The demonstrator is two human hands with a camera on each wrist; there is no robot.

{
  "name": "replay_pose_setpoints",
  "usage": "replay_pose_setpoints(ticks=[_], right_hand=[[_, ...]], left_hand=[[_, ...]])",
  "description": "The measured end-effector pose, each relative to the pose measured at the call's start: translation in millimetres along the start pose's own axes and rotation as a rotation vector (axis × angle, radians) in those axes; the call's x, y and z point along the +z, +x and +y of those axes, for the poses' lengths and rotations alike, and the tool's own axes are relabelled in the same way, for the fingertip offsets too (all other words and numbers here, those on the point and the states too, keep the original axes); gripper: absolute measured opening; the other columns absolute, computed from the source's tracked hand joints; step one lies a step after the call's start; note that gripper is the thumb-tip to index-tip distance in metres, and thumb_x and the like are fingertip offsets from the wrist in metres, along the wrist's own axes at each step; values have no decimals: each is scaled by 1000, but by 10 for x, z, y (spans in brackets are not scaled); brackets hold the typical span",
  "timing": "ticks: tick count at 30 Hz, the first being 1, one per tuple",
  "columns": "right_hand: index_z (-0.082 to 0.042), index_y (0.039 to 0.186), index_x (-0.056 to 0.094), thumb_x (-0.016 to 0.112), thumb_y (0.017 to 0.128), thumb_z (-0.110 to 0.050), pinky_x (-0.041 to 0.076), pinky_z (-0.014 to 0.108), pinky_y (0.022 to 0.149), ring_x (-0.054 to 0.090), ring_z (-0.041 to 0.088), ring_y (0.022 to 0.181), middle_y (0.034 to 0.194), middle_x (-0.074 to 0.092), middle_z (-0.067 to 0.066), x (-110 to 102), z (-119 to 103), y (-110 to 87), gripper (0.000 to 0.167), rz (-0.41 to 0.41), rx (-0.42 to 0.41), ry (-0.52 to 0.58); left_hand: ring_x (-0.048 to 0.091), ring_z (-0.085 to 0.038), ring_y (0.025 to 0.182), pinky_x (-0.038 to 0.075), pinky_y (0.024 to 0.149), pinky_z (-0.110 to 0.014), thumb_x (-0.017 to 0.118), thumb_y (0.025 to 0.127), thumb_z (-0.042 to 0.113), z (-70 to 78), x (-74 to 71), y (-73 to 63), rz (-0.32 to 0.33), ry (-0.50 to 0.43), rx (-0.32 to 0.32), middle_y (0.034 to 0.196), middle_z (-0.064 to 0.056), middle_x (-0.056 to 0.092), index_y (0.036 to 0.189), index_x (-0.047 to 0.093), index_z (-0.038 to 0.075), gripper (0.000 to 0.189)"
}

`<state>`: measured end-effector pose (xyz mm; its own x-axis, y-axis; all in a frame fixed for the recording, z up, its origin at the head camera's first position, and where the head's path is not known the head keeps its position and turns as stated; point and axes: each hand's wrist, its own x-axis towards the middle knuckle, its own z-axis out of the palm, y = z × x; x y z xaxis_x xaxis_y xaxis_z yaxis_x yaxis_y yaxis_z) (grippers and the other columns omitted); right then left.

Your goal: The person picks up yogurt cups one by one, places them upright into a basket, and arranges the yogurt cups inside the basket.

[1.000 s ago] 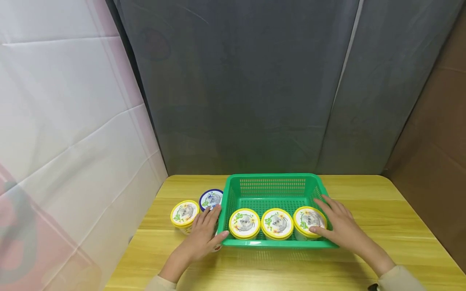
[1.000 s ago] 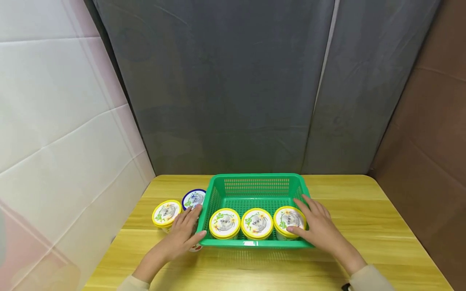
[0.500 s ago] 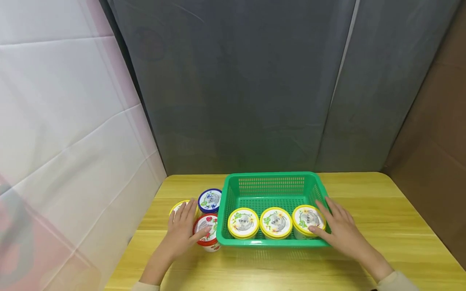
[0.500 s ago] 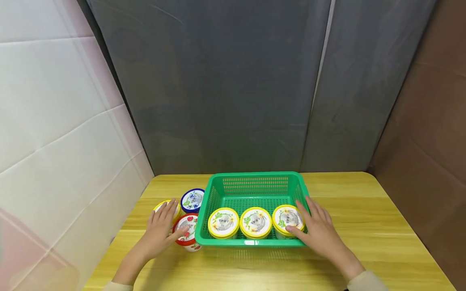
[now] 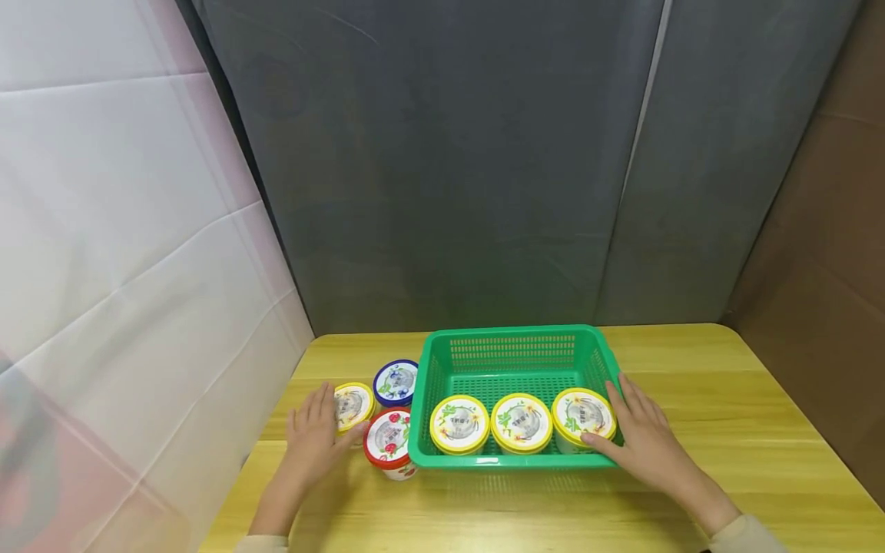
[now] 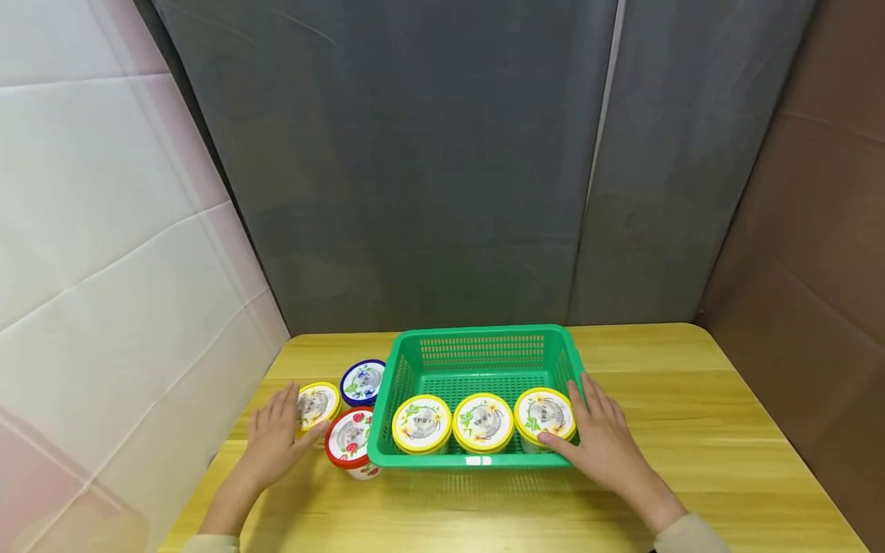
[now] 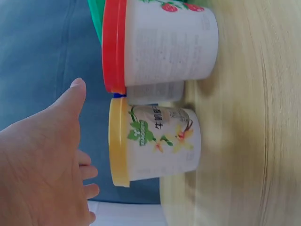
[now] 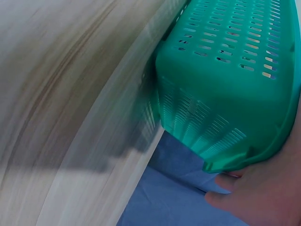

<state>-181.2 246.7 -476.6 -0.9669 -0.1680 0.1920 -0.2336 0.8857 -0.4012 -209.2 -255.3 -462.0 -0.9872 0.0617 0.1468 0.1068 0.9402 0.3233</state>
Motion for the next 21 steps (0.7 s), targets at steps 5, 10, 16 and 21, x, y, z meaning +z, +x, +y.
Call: replay_pose_setpoints(ticks=[5,10,16,21], right_hand=[[5,155,23,62,87,-63,22,70,112,22,52,146,163,14,29,22,18,9,103,12,0,-5],[7,154,20,62,87,-64,22,70,112,22,52,146,163,14,30,30,18,14,107,14,9,-6],[10,154,18,61,86,-66,22,69,113,21,51,147,163,13,31,36,16,20,110,12,24,-7],[9,154,18,61,87,-66,23,69,113,22,51,147,162,13,31,39,14,17,110,9,31,-6]], left_hand=[[17,-51,146,9,114,-73,59,91,60,-45,0,16,-7,2,-20,160,-31,19,153,16,-11,103],[15,-52,146,9,114,-73,58,90,62,-69,6,32,-28,-5,-43,159,-34,16,153,14,-13,107],[16,-52,146,10,115,-72,57,90,64,-125,53,64,-39,4,-55,159,-35,17,152,15,-13,108],[19,-52,144,12,114,-72,59,89,63,-160,96,88,-28,9,-42,158,-33,21,151,20,-12,105]])
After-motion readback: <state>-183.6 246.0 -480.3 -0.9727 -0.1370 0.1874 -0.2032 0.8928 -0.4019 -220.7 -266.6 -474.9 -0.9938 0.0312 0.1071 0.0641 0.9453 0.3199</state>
